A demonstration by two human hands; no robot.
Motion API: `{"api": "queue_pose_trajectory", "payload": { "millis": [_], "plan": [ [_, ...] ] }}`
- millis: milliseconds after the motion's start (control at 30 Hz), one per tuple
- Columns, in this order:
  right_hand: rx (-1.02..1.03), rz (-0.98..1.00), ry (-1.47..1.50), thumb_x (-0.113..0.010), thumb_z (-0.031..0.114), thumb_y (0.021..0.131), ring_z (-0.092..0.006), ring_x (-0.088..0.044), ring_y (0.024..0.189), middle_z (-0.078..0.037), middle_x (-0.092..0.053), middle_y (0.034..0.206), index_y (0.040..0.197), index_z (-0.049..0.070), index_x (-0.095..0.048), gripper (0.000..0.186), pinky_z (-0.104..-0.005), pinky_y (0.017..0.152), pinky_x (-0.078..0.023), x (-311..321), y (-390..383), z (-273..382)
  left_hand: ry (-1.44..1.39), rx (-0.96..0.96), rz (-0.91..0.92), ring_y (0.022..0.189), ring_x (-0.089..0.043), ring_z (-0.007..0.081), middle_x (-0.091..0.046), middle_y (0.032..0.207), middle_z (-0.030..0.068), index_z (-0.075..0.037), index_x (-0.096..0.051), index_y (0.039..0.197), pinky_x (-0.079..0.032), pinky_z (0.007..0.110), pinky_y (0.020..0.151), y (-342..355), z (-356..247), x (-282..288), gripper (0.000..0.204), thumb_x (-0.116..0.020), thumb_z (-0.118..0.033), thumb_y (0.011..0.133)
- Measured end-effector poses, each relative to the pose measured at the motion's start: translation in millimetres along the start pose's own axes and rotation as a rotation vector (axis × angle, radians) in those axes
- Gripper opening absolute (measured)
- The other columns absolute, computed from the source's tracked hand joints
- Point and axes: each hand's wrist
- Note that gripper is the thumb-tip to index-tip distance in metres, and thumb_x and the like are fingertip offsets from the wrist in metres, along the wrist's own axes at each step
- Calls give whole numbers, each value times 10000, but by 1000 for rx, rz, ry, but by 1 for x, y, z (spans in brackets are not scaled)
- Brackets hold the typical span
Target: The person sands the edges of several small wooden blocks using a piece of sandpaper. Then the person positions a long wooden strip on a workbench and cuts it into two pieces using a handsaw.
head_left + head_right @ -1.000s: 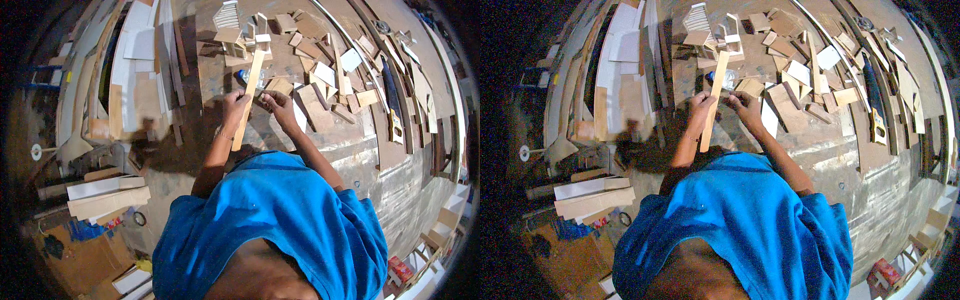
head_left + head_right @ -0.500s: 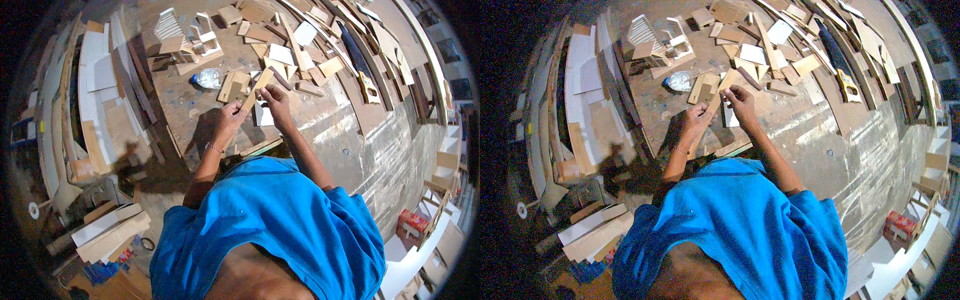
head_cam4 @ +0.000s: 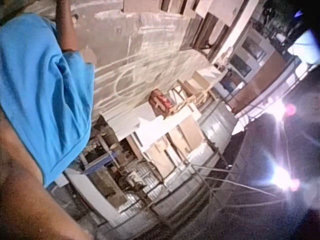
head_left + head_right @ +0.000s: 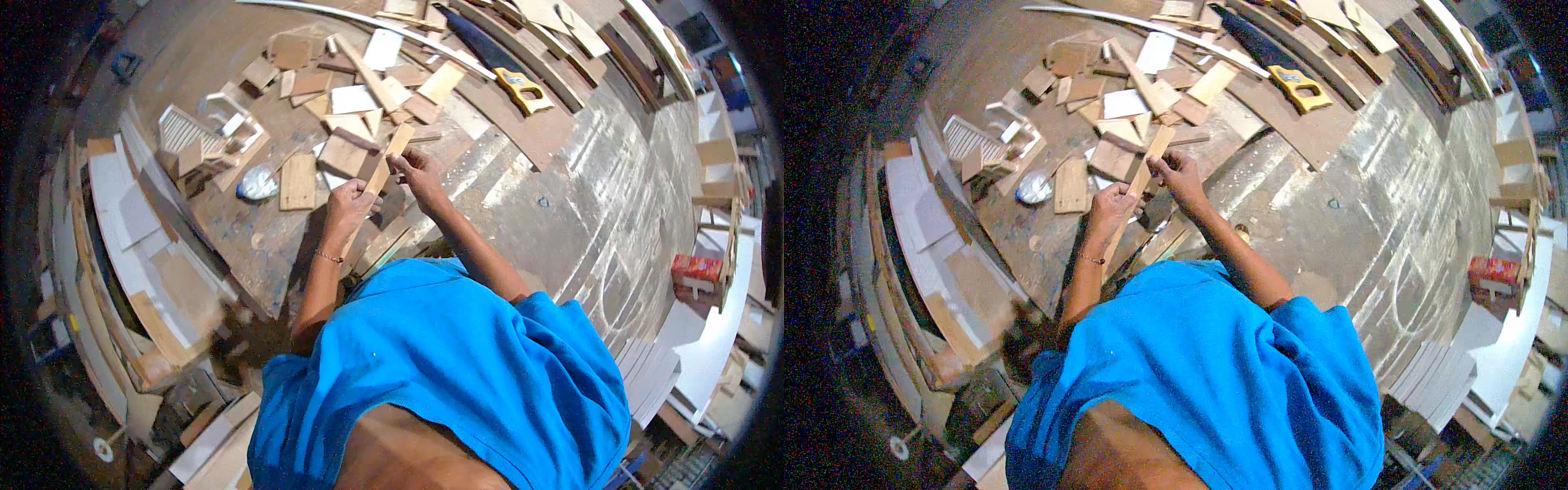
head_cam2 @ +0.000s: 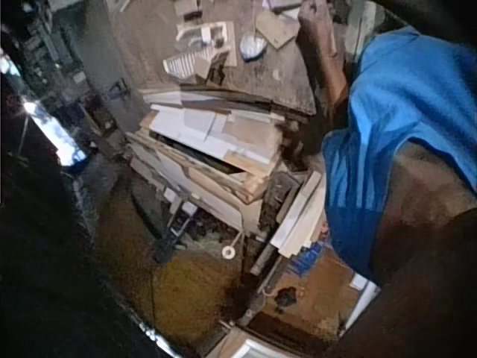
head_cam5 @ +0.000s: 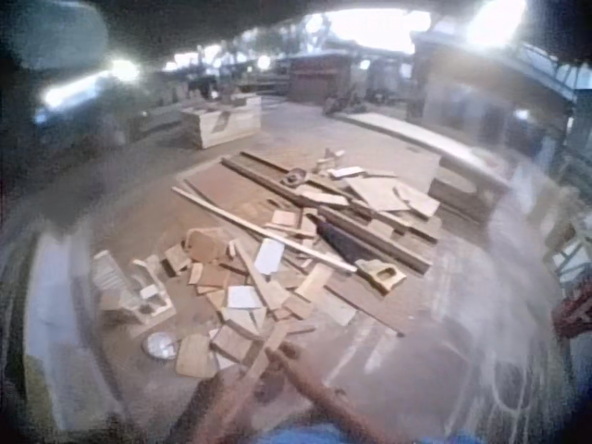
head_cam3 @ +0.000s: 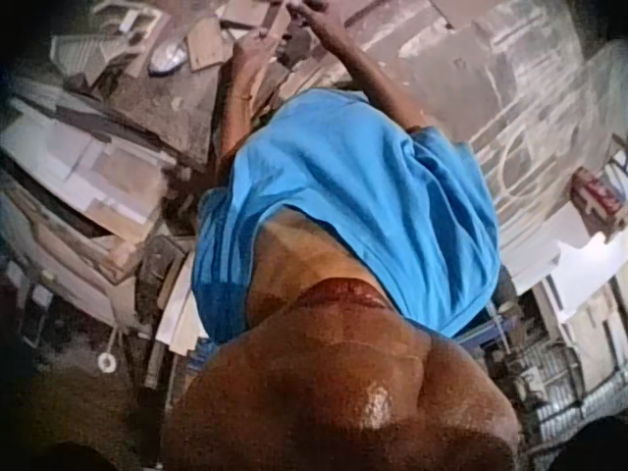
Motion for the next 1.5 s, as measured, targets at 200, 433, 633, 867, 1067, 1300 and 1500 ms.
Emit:
{"api": "queue_pose_trajectory", "payload": {
  "millis": [200, 433, 633, 867, 1067, 1300, 1500],
  "plan": [
    [10, -173, 51, -591, 238, 805, -80, -516, 581, -19, -561, 641, 721, 40, -587, 215, -230, 507, -415, 87, 4, 12, 88, -12, 140, 587, -588, 121, -620, 705, 89, 41, -573, 818, -467, 217, 533, 40, -24, -76, 121, -535, -69, 785],
    [5, -320, 241, -620, 228, 798, -78, -489, 554, -10, -540, 648, 742, 36, -567, 207, -210, 495, -399, 204, 3, 35, 432, -184, 286, 613, -586, 113, -621, 668, 101, 50, -607, 805, -471, 259, 562, 106, -34, -181, 187, -616, -118, 724],
    [0, -467, 310, -631, 233, 789, -78, -498, 553, -24, -551, 674, 777, 31, -563, 213, -204, 489, -404, 301, -11, 36, 557, -240, 335, 631, -598, 161, -634, 704, 116, 34, -622, 788, -471, 272, 598, 145, -51, -272, 227, -660, -158, 672],
    [10, -593, 436, -625, 206, 792, -119, -579, 606, -73, -597, 734, 818, 16, -565, 201, -221, 531, -464, 363, -28, 31, 774, -318, 453, 696, -622, 238, -628, 729, 166, 36, -612, 779, -472, 331, 633, 169, -71, -341, 240, -652, -177, 676],
    [-6, -693, 477, -623, 199, 791, -131, -582, 616, -84, -615, 779, 885, 3, -572, 223, -230, 516, -458, 380, -29, 24, 921, -418, 487, 717, -591, 337, -600, 746, 208, 39, -593, 783, -462, 379, 664, 191, -77, -371, 258, -666, -175, 658],
    [17, -836, 642, -623, 244, 793, -105, -570, 619, -41, -614, 817, 872, 67, -560, 204, -220, 523, -423, 386, -13, 25, 981, -555, 628, 821, -583, 345, -599, 858, 208, -2, -569, 905, -452, 405, 734, 245, -75, -398, 317, -672, -202, 682],
    [43, -926, 597, -602, 305, 800, -97, -545, 682, -3, -601, 835, 882, 101, -540, 228, -256, 574, -406, 412, 20, 39, 960, -731, 737, 756, -595, 302, -604, 814, 184, 12, -549, 867, -460, 371, 666, 302, -100, -431, 338, -697, -219, 670]
  ]
}}
Point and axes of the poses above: each hand's wrist, its own y-axis towards the middle knuckle, its own x-axis out of the back of the hand, z = x × y
